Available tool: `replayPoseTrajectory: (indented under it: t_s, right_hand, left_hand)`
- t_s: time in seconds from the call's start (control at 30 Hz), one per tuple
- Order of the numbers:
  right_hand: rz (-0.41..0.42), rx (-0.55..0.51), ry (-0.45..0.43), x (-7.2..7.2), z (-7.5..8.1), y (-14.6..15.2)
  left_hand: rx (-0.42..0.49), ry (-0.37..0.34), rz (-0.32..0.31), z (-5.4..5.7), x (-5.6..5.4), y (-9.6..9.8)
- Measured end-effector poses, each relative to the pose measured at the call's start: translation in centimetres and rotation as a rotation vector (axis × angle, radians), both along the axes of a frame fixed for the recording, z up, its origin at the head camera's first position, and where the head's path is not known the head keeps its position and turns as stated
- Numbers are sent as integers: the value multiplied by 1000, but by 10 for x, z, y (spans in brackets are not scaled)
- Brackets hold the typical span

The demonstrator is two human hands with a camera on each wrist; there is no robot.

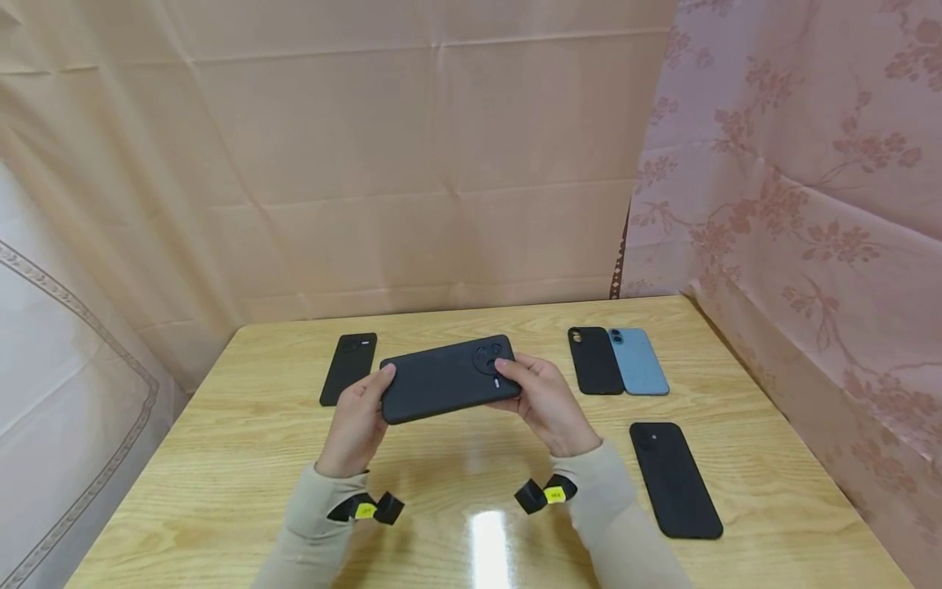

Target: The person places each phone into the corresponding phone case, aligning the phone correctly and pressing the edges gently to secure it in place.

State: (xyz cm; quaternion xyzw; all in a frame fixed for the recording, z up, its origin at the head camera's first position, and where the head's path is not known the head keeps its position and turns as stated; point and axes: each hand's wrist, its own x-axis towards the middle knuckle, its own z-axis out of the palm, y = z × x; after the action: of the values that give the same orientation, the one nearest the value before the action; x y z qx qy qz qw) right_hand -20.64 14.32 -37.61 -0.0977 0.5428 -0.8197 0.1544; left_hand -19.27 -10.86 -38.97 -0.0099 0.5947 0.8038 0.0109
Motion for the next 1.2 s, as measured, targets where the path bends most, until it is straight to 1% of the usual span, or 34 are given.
replayPoseTrajectory:
  t_s: [0.17, 0.3, 0.4, 0.47, 0.57, 0.7, 1.0, 1.2]
  right_hand:
    - [-77, -16, 2, 2, 1, -1]
    - [-126, -64, -4, 4, 3, -1]
    - [-151, -88, 0, 4, 4, 0]
    - [-159, -96, 5, 4, 5, 1]
    - [-156, -106, 13, 4, 5, 1]
    - [-153, -112, 19, 4, 5, 1]
    - [-159, -108, 28, 5, 5, 0]
    - [-151, -107, 27, 4, 4, 0]
  left_hand:
    - [41, 8, -6, 3, 2, 0]
    - [78, 16, -32, 5, 5, 0]
    - [84, 17, -47, 7, 7, 0]
    - [67, 16, -50, 8, 8, 1]
    - [12, 18, -47, 9, 10, 2]
    - [-41, 16, -23, 10, 11, 4]
    - [-71, 20, -12, 9, 11, 5]
    - [-87, 19, -9, 11, 12, 3]
